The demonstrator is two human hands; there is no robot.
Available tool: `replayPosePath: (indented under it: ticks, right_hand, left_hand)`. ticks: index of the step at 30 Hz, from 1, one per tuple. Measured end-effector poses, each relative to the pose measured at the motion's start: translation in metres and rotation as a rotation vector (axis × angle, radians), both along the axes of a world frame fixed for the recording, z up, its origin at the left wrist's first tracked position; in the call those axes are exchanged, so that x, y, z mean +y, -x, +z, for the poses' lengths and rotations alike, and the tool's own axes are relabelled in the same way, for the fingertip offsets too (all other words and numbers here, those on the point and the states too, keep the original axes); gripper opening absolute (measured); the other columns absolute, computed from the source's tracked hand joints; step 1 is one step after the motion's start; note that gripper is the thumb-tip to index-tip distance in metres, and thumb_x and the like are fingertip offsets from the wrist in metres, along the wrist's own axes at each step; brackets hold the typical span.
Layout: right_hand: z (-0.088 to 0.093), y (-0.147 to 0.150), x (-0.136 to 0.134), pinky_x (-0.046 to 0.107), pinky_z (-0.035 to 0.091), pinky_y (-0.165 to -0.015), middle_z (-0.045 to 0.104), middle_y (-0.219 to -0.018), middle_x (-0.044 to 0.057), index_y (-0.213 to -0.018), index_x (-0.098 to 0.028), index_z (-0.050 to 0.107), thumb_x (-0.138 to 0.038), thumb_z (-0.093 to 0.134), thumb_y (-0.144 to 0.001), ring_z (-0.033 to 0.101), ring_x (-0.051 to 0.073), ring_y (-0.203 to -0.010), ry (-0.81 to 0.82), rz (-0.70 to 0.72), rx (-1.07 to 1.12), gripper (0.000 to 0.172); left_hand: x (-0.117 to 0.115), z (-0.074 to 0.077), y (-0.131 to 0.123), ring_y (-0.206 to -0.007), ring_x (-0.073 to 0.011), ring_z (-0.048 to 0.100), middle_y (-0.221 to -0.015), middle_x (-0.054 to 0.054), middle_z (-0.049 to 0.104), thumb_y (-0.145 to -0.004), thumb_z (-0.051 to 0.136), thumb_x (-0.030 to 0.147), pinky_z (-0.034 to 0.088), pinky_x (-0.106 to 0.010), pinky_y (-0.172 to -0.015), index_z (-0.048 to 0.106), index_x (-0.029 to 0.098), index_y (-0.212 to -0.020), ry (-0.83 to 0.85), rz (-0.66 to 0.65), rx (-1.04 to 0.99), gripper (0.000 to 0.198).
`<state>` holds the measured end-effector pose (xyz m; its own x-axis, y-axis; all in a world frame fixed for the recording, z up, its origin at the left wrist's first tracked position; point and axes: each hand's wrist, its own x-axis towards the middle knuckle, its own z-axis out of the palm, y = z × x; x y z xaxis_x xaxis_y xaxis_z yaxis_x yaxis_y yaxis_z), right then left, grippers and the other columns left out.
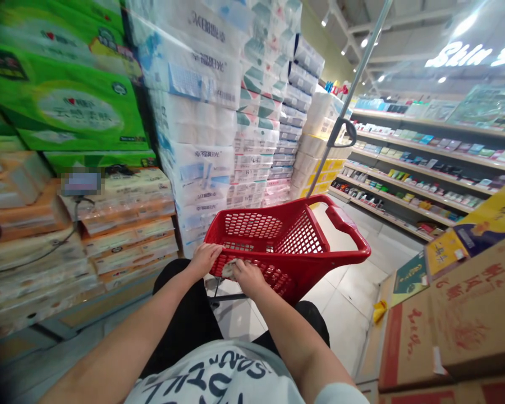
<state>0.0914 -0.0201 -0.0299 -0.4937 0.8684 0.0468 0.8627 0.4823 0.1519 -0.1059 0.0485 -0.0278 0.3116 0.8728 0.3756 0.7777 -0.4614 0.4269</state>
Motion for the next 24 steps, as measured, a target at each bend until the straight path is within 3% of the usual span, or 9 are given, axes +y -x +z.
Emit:
replayPosePath:
  ticks: [4, 12, 17, 24]
  right_hand:
    - [0.002, 0.018, 0.008, 0.033, 0.055, -0.074, 0.056, -0.119, 0.013, -0.116, -0.016, 0.058, -0.016, 0.036, -0.096, 0.062, 0.021, -0.091, 0.031, 0.005, -0.050, 0.030]
    - [0.008, 0.056, 0.024, 0.037, 0.057, -0.076, 0.056, -0.118, 0.016, -0.126, -0.015, 0.054, -0.018, 0.035, -0.097, 0.063, 0.023, -0.094, 0.041, 0.107, -0.005, 0.035]
    - [0.002, 0.076, 0.028, 0.041, 0.057, -0.080, 0.056, -0.124, 0.019, -0.132, -0.013, 0.050, -0.015, 0.037, -0.094, 0.060, 0.027, -0.105, 0.078, 0.148, 0.021, 0.040]
    - [-0.015, 0.065, 0.017, 0.039, 0.056, -0.077, 0.061, -0.116, 0.017, -0.122, -0.015, 0.058, -0.013, 0.042, -0.092, 0.063, 0.026, -0.099, 0.129, 0.053, 0.041, 0.035]
  left_hand:
    - [0.003, -0.001, 0.001, -0.098, -0.0198, 0.058, -0.101, -0.002, 0.071, -0.098, 0.033, 0.033, 0.037, -0.037, -0.095, 0.068, 0.024, -0.103, 0.030, 0.009, 0.008, 0.036]
    - [0.006, -0.005, 0.002, -0.096, -0.0202, 0.057, -0.103, -0.001, 0.071, -0.097, 0.036, 0.034, 0.036, -0.037, -0.095, 0.069, 0.026, -0.103, 0.025, 0.033, 0.025, 0.035]
    - [0.003, -0.007, 0.002, -0.095, -0.0193, 0.055, -0.102, 0.001, 0.071, -0.098, 0.035, 0.035, 0.036, -0.035, -0.092, 0.070, 0.028, -0.101, 0.025, 0.027, -0.009, 0.036]
    - [0.001, -0.008, 0.005, -0.094, -0.0186, 0.056, -0.102, 0.002, 0.071, -0.098, 0.035, 0.034, 0.035, -0.035, -0.092, 0.069, 0.029, -0.103, 0.028, 0.019, -0.011, 0.035]
